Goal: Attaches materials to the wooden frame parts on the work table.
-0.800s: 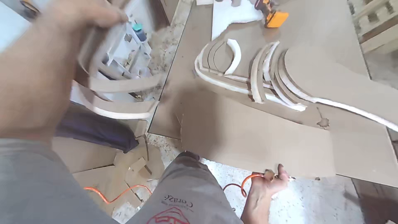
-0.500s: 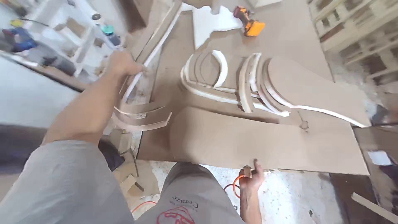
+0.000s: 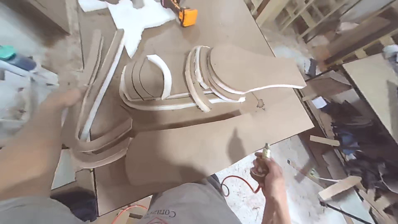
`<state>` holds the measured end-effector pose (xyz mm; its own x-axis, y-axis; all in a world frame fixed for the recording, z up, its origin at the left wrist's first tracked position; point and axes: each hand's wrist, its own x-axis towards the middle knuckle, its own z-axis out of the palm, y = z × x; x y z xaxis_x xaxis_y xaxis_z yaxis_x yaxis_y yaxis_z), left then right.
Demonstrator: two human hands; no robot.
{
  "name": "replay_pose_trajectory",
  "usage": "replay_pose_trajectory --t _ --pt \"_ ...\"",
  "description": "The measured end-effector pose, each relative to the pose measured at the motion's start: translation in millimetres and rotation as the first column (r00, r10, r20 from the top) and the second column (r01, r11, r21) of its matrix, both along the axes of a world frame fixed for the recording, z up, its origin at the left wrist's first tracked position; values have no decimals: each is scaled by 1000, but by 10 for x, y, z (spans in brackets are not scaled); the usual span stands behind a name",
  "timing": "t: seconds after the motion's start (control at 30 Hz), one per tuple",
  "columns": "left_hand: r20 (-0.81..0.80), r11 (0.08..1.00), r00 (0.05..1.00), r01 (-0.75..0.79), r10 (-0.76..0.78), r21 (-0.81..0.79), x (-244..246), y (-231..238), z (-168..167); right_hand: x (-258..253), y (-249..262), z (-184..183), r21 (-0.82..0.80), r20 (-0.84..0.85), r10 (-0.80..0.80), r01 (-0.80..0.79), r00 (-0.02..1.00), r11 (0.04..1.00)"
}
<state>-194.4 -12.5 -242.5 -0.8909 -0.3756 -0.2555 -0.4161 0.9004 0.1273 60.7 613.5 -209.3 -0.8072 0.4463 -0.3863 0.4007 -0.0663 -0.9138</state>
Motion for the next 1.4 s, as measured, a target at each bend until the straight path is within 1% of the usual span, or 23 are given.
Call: replay_pose_trajectory --t 0.03,0.1,0.17,0.23,0.27,0.33,0.43,0.57,0.67,0.7,0.77,0.83,0.87,0.93,1.0,1.07,1.1,1.13,1.2,1.23,1.27,1.33,1.4 --pt "-120 996 992 -26 36 82 -43 -171 -153 -175 -29 55 1 -27 114 -114 993 993" --pt "-182 989 975 -112 129 100 -147 61 14 -498 -94 162 -3 -71 315 -316 947 949" --pt "-322 992 946 26 15 123 -307 870 361 -857 -275 274 -70 -86 467 -472 880 879" --pt "-389 931 906 274 -166 241 -545 1885 444 -1245 -641 291 -236 -90 584 -587 807 774" --pt "-398 881 888 363 -228 305 -718 2381 371 -1462 -867 250 -316 -75 599 -589 797 744" --pt "-330 830 907 385 -261 403 -1038 3251 195 -1866 -1234 120 -414 13 502 -453 865 790" --pt "-266 880 937 315 -228 355 -1379 3926 -24 -2306 -1329 86 -442 90 366 -292 926 848" --pt "-277 919 934 299 -226 258 -1423 4049 -59 -2603 -1156 211 -363 55 369 -325 928 873" --pt "-326 909 904 355 -275 219 -1378 4049 -183 -2826 -990 314 -97 58 496 -490 866 866" --pt "-321 909 910 345 -263 234 -1375 4053 -211 -2914 -947 381 87 75 546 -551 835 830" --pt "-310 922 929 287 -202 258 -1373 4070 -255 -3112 -877 471 410 175 627 -635 759 655" --pt "-282 922 949 232 -143 311 -1440 4036 -190 -3226 -874 543 496 350 679 -743 645 450" --pt "-251 917 962 196 -111 347 -1493 4015 -132 -3245 -885 557 515 393 673 -756 627 403" --pt "-228 907 971 164 -78 388 -1579 3971 -76 -3196 -900 613 558 353 631 -697 691 451" --pt "-259 874 966 138 -14 466 -1660 3896 6 -3198 -924 618 552 338 643 -699 687 456" --pt "-332 770 939 142 95 622 -1690 3774 144 -3193 -967 562 547 291 660 -687 692 479" --pt "-350 666 924 167 152 728 -1685 3712 203 -3185 -969 528 560 241 654 -653 717 510" --pt "-337 495 917 197 213 847 -1699 3662 255 -3180 -966 534 559 200 666 -642 719 525" --pt "-155 1 954 160 256 987 -1695 3617 357 -3130 -988 613 557 100 690 -615 717 557" --pt "-31 -253 980 82 199 964 -1642 3613 392 -3078 -982 655 575 54 678 -578 733 579" --pt "43 -435 992 13 119 900 -1598 3611 380 -3041 -969 701 588 29 660 -546 751 596" --pt "81 -589 996 -48 29 807 -1552 3616 358 -3061 -947 781 601 5 668 -537 744 593" --pt "81 -612 997 -63 3 789 -1494 3621 353 -3069 -893 802 604 9 646 -519 763 605"
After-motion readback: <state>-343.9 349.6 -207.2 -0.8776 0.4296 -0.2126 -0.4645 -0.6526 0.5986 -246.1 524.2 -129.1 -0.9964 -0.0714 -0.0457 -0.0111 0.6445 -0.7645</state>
